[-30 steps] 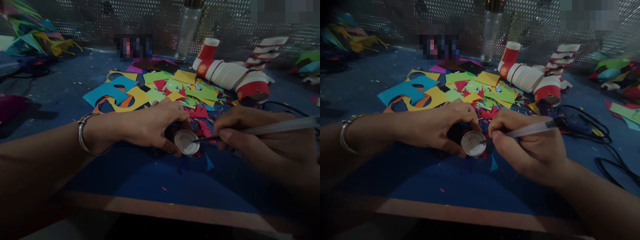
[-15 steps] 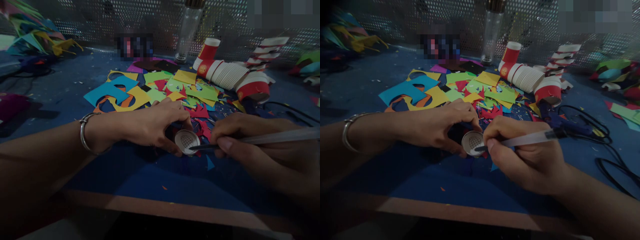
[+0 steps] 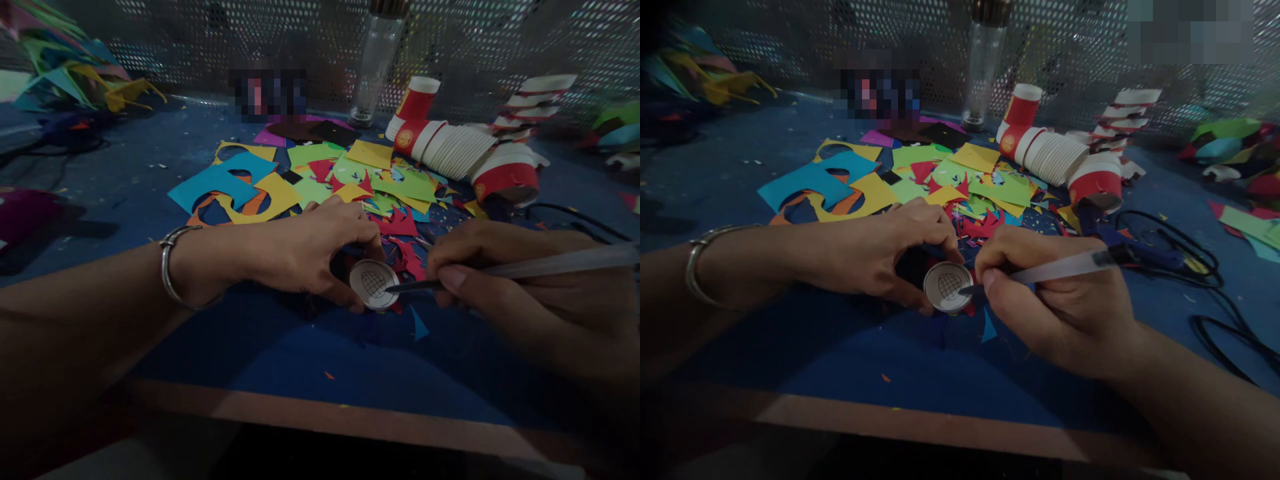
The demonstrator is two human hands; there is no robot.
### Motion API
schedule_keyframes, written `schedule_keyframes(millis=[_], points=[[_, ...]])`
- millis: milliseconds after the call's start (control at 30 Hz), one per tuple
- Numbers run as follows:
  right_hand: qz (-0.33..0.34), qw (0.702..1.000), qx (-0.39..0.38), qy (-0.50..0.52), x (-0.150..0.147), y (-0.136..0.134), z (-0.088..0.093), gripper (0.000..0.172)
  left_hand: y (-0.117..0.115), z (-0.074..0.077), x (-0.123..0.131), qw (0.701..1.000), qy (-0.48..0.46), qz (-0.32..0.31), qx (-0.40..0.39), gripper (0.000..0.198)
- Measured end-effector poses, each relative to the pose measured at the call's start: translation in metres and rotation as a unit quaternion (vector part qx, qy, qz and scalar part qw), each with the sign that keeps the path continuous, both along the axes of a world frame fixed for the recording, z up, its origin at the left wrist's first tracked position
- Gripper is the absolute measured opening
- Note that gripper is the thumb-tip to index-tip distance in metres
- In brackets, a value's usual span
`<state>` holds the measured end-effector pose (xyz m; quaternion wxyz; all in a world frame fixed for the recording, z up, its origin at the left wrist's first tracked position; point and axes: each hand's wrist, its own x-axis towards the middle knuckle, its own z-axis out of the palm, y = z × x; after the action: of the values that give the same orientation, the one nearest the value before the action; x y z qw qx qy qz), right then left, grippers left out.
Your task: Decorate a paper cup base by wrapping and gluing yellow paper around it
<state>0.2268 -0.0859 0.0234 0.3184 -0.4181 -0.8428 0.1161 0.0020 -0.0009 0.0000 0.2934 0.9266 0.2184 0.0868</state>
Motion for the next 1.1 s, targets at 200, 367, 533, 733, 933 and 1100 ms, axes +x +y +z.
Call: schedule_keyframes(millis=[200,367,533,733,933,1100], points=[[-0.014,1.000,0.001,0.007,0.0007,-0.0028,-0.0021,0.023,0.0008,-0.0006,-0.0003,1.000,0.009,-0.007,0.002,0.048],[-0.018,0.999,0.018,0.025,0.0033,-0.0033,-0.0058,0.021,0.0010,-0.0009,-0.0009,1.000,0.000,-0.009,-0.001,0.046],[-0.009,1.000,0.021,0.005,-0.0012,-0.0014,-0.0057,0.019,0.0007,-0.0020,-0.0008,1.000,-0.011,-0.009,0.002,0.046],[-0.010,1.000,0.030,-0.003,-0.0042,0.0012,-0.0088,0.017,-0.0004,-0.0025,-0.0009,1.000,-0.006,-0.009,0.008,0.048],[-0.013,0.999,0.027,-0.012,-0.0041,-0.0008,-0.0079,0.014,-0.0018,-0.0004,-0.0006,1.000,0.008,-0.009,0.012,0.049],[-0.021,1.000,0.012,-0.011,-0.0044,-0.0030,-0.0070,0.015,-0.0016,-0.0003,-0.0006,1.000,0.015,-0.005,0.017,0.049]])
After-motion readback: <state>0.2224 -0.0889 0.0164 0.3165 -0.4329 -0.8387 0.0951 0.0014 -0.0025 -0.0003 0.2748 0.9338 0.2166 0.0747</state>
